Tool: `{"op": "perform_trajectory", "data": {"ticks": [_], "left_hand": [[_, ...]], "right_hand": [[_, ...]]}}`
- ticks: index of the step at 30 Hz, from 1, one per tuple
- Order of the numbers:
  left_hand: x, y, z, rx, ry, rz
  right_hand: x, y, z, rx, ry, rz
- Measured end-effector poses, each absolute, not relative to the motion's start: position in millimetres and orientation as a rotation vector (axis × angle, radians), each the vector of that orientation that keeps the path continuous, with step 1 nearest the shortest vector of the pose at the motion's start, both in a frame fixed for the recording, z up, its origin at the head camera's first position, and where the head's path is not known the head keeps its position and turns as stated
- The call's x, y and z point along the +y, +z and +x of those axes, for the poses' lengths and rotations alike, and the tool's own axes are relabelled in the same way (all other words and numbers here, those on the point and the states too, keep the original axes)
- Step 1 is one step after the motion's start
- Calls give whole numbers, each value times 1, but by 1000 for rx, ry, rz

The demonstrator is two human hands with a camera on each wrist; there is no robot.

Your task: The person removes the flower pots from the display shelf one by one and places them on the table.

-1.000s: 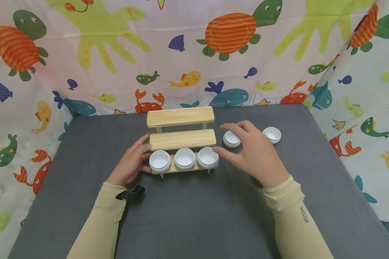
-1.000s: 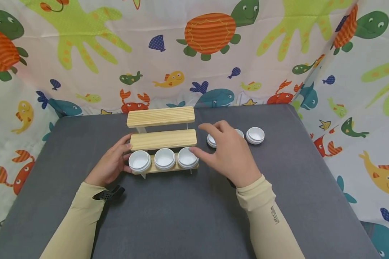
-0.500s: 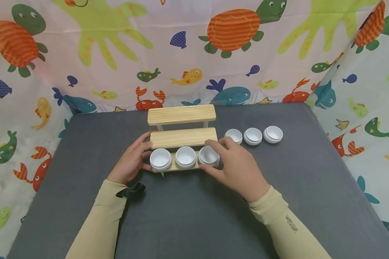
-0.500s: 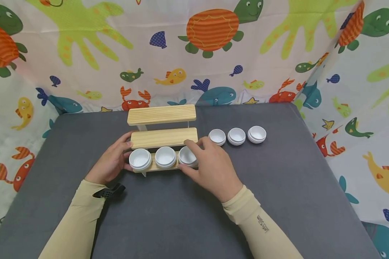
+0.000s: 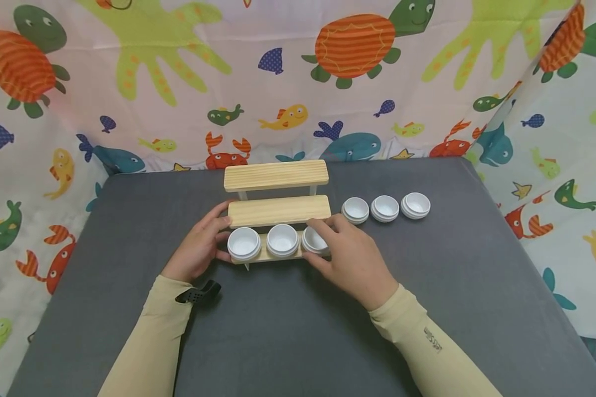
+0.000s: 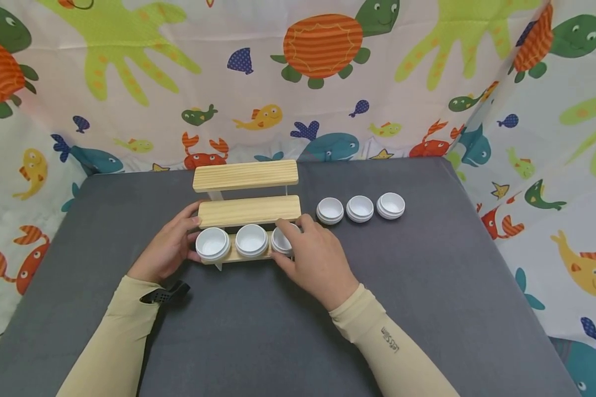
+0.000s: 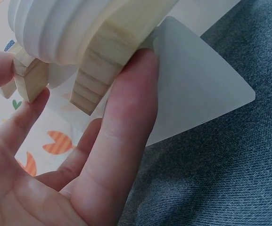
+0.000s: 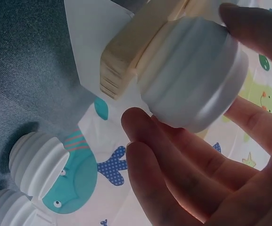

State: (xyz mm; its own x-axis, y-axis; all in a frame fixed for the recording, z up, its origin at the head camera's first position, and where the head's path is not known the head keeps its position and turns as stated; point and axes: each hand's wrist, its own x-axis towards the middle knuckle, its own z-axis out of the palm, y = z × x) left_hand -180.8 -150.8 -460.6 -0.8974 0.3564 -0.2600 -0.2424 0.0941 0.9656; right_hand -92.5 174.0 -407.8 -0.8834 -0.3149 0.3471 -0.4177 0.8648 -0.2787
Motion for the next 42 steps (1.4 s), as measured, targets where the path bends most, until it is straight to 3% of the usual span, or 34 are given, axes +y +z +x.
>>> {"op": "perform_trajectory", "data": {"ticks": [18,42], "left_hand": [[-152,-460,-180,1949,1879,101],[-150,-462,-182,1939,1874,92]], "right_hand": [[173,-407,-93,-2751,526,581],[217,-409,-90,-2773,553,376]]}}
